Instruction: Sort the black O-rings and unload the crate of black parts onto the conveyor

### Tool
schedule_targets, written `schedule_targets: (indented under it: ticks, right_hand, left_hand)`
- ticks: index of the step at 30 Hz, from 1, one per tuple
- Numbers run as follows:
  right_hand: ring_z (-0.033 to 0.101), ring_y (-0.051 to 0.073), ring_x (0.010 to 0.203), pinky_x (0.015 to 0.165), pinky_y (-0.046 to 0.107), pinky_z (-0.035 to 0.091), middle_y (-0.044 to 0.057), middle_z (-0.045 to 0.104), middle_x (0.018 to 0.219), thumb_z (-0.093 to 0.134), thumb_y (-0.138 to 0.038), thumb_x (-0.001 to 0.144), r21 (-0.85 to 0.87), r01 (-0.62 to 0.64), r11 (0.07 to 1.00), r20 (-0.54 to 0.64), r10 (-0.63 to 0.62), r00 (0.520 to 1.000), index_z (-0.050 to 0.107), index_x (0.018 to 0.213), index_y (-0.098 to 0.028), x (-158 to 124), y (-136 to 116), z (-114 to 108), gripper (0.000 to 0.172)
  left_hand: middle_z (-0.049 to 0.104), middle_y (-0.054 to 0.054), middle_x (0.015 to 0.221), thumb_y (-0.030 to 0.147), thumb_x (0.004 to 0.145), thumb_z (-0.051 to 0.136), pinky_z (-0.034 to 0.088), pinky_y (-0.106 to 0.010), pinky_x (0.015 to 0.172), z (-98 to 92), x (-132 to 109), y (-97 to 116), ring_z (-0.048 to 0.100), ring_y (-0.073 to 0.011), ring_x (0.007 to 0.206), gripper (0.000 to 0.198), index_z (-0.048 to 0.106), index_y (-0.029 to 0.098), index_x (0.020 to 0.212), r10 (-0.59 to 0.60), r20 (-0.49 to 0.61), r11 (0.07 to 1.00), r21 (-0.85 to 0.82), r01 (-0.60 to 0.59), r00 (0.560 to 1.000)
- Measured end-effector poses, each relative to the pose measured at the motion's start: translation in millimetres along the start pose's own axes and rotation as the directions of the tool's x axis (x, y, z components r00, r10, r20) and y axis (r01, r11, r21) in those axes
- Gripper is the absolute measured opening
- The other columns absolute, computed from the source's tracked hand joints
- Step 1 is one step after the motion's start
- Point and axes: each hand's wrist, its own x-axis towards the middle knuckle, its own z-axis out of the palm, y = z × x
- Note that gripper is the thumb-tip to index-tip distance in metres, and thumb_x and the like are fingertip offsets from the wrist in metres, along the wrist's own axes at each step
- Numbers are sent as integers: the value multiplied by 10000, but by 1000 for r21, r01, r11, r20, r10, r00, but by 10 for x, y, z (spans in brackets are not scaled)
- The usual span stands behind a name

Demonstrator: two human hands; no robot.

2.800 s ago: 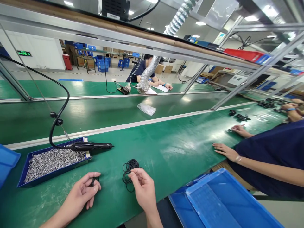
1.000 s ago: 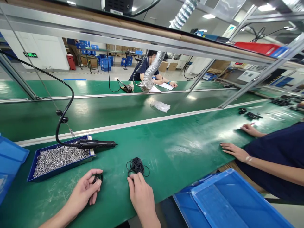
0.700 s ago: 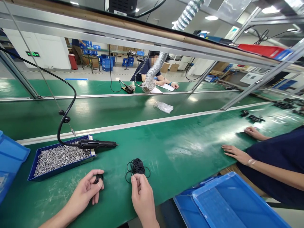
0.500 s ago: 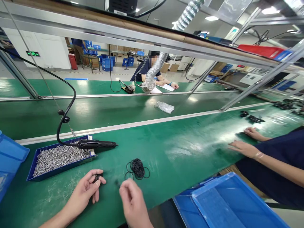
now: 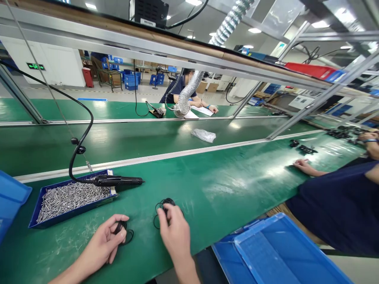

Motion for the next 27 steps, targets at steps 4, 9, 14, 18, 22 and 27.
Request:
schedule_targets:
  ticks: [4, 9, 14, 18, 22, 27]
  right_hand:
    - [620, 232, 771, 673, 351, 419, 57, 605, 881, 527, -630, 1013, -219, -6, 976, -41, -3, 999, 728, 961, -222, 321, 283, -155, 457]
    - [598, 216, 735, 686, 359, 419, 56, 602, 878, 431, -471, 1060, -193, 74, 978, 66, -62, 996, 629, 871, -224, 354, 391, -84, 368]
    - [576, 211, 784, 712, 341, 434, 45, 560, 881, 409, -421, 1089, -18, 61, 998, -100, -63, 993, 575, 905, -225, 234, 241, -126, 317]
    - [544, 174, 775, 694, 293, 437, 24, 523, 870, 375, -308, 1121, 228, 169, 959, -46, -163, 986, 519, 895, -230, -60, -142, 16, 279]
    - [592, 162, 781, 677, 299, 418, 26, 563, 947, 342, -248, 1110, 223, 232, 947, 197, -277, 941, 514, 958, -235, -404, -480, 394, 230]
    - [632, 174, 788, 671, 309, 411, 4, 618, 919, 413, -276, 1102, 186, 216, 959, 267, -261, 928, 548, 1032, -244, -415, -454, 441, 155]
  left_hand:
    - [639, 16, 851, 697, 917, 630, 268, -157, 361, 7, 5, -4, 471, -22, 362, 658, 422, 190, 1279, -5, -16, 1000, -4, 5, 1000]
    - [654, 5, 875, 721, 894, 646, 276, -161, 347, 1, 30, 10, 509, -40, 370, 693, 442, 189, 1290, 3, -27, 999, -32, -4, 1000]
    - [657, -9, 934, 767, 845, 673, 317, -168, 363, -11, 46, 65, 535, -44, 397, 769, 448, 188, 1298, -16, -36, 997, -77, 13, 999]
    - [653, -25, 993, 754, 863, 661, 374, -182, 394, -3, 24, 114, 568, -52, 431, 744, 446, 188, 1295, -24, -34, 994, -110, 20, 999]
    - [667, -38, 991, 755, 860, 665, 364, -182, 374, -2, 17, 114, 567, -61, 407, 775, 393, 189, 1314, -43, -3, 995, -91, 42, 999]
    - [660, 6, 848, 751, 841, 697, 221, -148, 349, -31, 51, 45, 468, -23, 339, 758, 406, 183, 1251, -30, -42, 999, -46, 28, 999]
